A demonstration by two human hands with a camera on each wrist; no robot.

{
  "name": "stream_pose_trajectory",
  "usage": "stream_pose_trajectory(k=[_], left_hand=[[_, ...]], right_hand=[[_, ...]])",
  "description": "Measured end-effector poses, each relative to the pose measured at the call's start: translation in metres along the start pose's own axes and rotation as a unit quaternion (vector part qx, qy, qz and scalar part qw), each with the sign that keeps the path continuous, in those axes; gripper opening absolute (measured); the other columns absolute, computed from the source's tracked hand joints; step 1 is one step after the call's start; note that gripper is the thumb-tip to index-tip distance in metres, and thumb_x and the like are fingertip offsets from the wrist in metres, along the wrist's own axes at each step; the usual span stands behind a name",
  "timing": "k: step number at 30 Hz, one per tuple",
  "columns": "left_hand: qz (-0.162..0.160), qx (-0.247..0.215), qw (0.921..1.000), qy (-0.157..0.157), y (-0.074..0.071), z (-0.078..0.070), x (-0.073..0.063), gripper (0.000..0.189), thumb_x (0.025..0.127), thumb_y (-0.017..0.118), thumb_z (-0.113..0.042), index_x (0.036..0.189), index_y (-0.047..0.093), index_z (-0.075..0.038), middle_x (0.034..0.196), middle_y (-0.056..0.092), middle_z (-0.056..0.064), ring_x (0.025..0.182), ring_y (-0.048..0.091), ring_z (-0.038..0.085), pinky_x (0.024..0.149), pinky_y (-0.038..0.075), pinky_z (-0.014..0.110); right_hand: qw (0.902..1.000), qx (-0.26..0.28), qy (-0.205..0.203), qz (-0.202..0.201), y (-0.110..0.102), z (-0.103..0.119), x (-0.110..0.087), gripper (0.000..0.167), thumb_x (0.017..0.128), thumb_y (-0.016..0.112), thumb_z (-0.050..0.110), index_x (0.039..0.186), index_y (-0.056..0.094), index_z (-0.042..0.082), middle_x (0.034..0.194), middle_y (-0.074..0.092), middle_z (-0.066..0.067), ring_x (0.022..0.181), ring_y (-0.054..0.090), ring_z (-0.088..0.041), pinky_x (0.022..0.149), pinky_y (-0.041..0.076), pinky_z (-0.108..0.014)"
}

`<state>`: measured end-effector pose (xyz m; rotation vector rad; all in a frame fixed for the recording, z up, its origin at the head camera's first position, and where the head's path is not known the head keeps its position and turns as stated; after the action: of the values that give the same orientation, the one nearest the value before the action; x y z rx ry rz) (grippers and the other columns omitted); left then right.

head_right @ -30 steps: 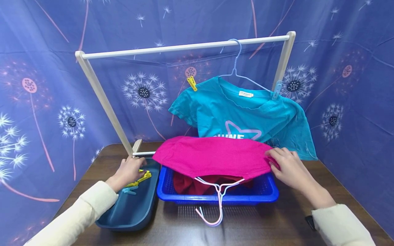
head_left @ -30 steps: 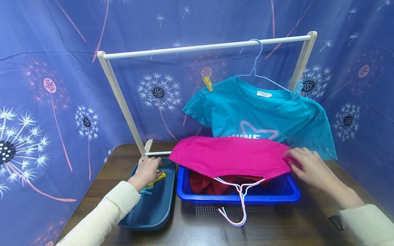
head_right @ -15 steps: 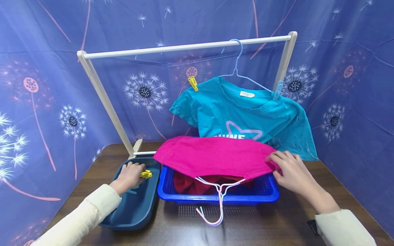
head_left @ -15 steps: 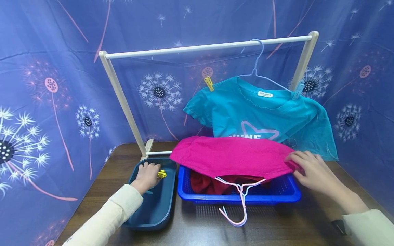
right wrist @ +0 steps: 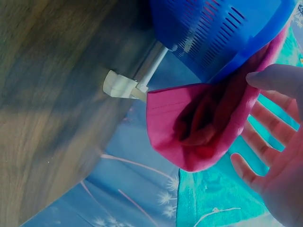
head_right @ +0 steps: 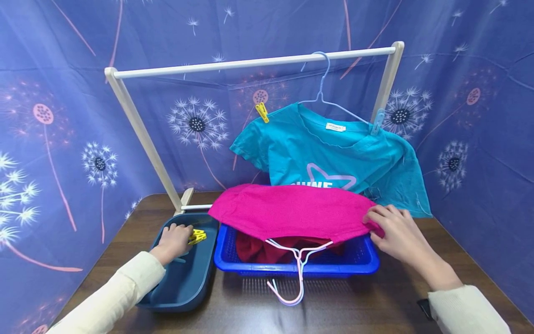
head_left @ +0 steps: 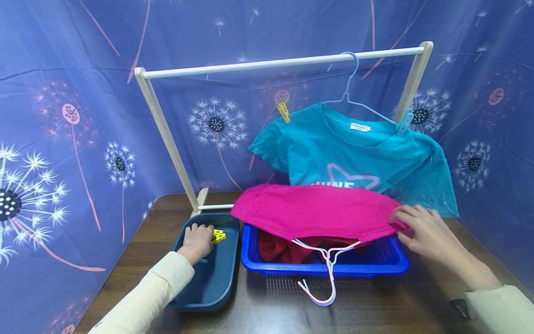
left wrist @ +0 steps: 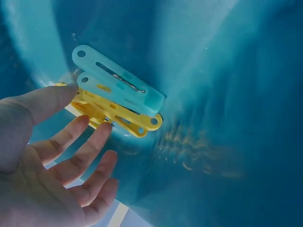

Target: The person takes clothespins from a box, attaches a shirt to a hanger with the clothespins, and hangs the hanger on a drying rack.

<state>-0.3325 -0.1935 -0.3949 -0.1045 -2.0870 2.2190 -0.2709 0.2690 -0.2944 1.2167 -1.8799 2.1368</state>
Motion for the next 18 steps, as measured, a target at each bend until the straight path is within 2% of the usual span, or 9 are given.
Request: stream_pose_trajectory(k=[8, 13, 18], left_hand=[[0.003, -0.003, 0.9999, -0.012, 0.0037, 0.0031, 0.0003, 0.036, 0.079, 0.066, -0.012, 0.112, 0.058, 0.0, 0.097, 0.064, 0.017, 0.086, 0.053, 0.032, 0.08, 0.04, 0.049], [0.001, -0.004, 0.9999, -0.01, 0.0061, 0.0038, 0.0021, 0.035, 0.078, 0.065, -0.01, 0.111, 0.058, 0.001, 0.095, 0.064, 0.017, 0.085, 0.053, 0.032, 0.08, 0.04, 0.049], [0.005, -0.008, 0.9999, -0.01, 0.0051, 0.0026, 0.0017, 0.04, 0.079, 0.065, -0.011, 0.116, 0.056, 0.001, 0.1, 0.064, 0.018, 0.088, 0.054, 0.033, 0.083, 0.04, 0.05]], right_hand=[[0.9997, -0.01, -0.006, -0.023, -0.0079, -0.0015, -0.0012, 0.032, 0.053, 0.077, 0.012, 0.082, 0.063, 0.012, 0.088, 0.065, -0.012, 0.081, 0.053, -0.028, 0.065, 0.033, -0.044], [0.9996, -0.02, -0.004, -0.021, -0.0095, -0.0017, -0.001, 0.031, 0.053, 0.077, 0.013, 0.081, 0.065, 0.009, 0.089, 0.066, -0.014, 0.082, 0.055, -0.03, 0.066, 0.034, -0.045], [0.9994, -0.028, -0.001, -0.019, -0.0106, -0.0015, -0.0007, 0.033, 0.052, 0.078, 0.015, 0.083, 0.067, 0.008, 0.089, 0.067, -0.015, 0.082, 0.055, -0.03, 0.065, 0.035, -0.044]])
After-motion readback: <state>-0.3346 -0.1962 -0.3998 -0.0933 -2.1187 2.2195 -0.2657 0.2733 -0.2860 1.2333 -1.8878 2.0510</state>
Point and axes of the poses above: each hand's wrist, its own x-axis towards the middle knuckle, its own y-axis out of the palm, z = x × y, the point moved 10 cm from there along x, towards the middle knuckle
